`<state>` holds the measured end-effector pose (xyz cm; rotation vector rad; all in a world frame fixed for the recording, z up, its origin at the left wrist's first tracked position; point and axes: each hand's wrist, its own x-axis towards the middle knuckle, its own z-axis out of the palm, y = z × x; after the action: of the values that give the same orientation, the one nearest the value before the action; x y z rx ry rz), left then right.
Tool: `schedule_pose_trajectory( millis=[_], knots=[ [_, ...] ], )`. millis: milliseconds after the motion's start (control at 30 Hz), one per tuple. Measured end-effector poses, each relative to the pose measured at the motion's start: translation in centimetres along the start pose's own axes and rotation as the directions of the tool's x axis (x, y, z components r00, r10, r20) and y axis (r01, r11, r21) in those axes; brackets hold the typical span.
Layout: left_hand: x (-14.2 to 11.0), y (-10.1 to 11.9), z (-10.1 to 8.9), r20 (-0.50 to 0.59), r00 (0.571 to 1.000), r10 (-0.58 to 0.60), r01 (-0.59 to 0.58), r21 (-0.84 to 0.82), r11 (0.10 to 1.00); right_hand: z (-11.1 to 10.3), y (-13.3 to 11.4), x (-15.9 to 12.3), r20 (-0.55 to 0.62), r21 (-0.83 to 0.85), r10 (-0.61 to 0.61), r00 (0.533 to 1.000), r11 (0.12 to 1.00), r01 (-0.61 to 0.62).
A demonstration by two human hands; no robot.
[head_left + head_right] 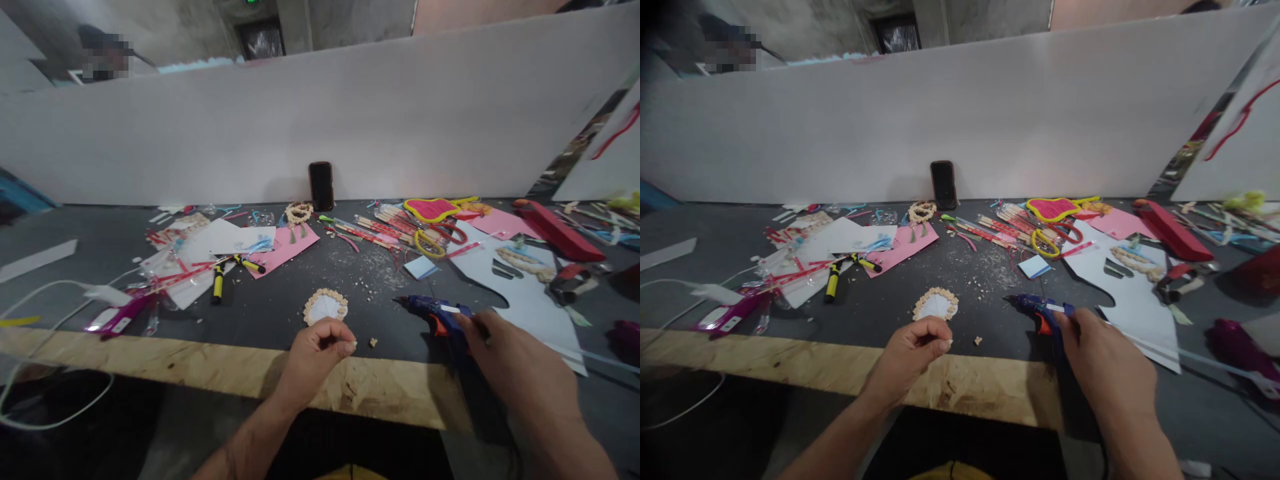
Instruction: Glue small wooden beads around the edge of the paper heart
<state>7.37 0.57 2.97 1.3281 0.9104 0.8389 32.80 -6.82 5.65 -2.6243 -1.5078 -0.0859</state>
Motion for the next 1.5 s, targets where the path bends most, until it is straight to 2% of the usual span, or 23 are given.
schedule_pose_trajectory(
  millis=[33,67,133,167,200,267,400,500,567,667,733,800,967,1133,1300,1400,1500],
  knots=[
    [-0.1,-0.1,0.0,0.004,1.0,0.004,-0.004,0.003,1.0,0.2,-0.6,-0.4,-0.103,0.056,-0.114,0.988,0.991,0.12],
    [-0.2,-0.2,0.0,0.009,1.0,0.006,-0.006,0.006,1.0,0.5,-1.4,-0.8,-0.173,0.132,-0.268,0.948,0.947,0.292],
    [-0.3,-0.5,0.1,0.013,1.0,0.006,-0.006,0.013,1.0,1.3,-3.1,-1.2,-0.17,0.263,-0.548,0.819,0.776,0.573],
    [-0.4,-0.6,0.1,0.014,1.0,0.004,-0.004,0.018,1.0,1.7,-3.9,-1.3,-0.133,0.303,-0.634,0.762,0.706,0.641],
    [-0.5,-0.7,0.1,0.014,1.0,0.002,-0.003,0.024,1.0,2.1,-4.6,-1.3,-0.1,0.332,-0.679,0.728,0.667,0.667],
    [-0.6,-0.9,0.1,0.016,1.0,-0.004,0.003,0.039,0.999,2.6,-5.8,-1.1,-0.027,0.365,-0.71,0.703,0.648,0.668],
    [-0.8,-1.1,0.1,0.005,1.0,-0.026,0.026,0.073,0.997,2.6,-6.9,-0.6,0.071,0.393,-0.715,0.695,0.66,0.64],
    [-0.9,-1.0,0.2,-0.006,0.999,-0.04,0.04,0.088,0.995,2.5,-7.0,-0.7,0.064,0.443,-0.699,0.712,0.659,0.607],
    [-0.9,-1.0,0.4,-0.009,0.999,-0.046,0.046,0.095,0.994,2.7,-6.9,-1.0,0.043,0.526,-0.643,0.764,0.665,0.53],
    [-0.9,-1.0,0.8,-0.03,0.999,-0.025,0.028,0.105,0.994,3.0,-6.7,-2.0,0.068,0.708,-0.505,0.86,0.632,0.315],
    [-0.9,-0.9,1.1,-0.045,0.999,0.02,-0.014,0.121,0.993,3.1,-6.6,-2.7,0.106,0.793,-0.437,0.893,0.579,0.189],
    [-1.0,-0.7,1.4,-0.041,0.996,0.079,-0.073,0.141,0.987,3.0,-6.6,-3.4,0.12,0.833,-0.411,0.904,0.537,0.134],
    [-1.3,-0.5,1.8,-0.006,0.979,0.203,-0.198,0.206,0.958,2.1,-6.8,-4.4,0.047,0.82,-0.447,0.893,0.529,0.221],
    [-1.6,-0.5,1.7,0.011,0.957,0.289,-0.279,0.297,0.913,1.5,-6.8,-4.8,-0.052,0.748,-0.477,0.877,0.563,0.351],
    [-1.8,-0.4,1.5,0.058,0.935,0.35,-0.35,0.316,0.882,1.5,-6.7,-4.9,-0.15,0.711,-0.501,0.852,0.544,0.445],
    [-1.8,-0.3,1.4,0.092,0.937,0.338,-0.349,0.301,0.887,1.4,-6.7,-5.0,-0.19,0.69,-0.522,0.832,0.532,0.491],
    [-1.9,-0.2,1.2,0.076,0.977,0.2,-0.213,0.29,0.933,1.3,-6.6,-5.0,-0.215,0.664,-0.541,0.813,0.53,0.528]
  ],
)
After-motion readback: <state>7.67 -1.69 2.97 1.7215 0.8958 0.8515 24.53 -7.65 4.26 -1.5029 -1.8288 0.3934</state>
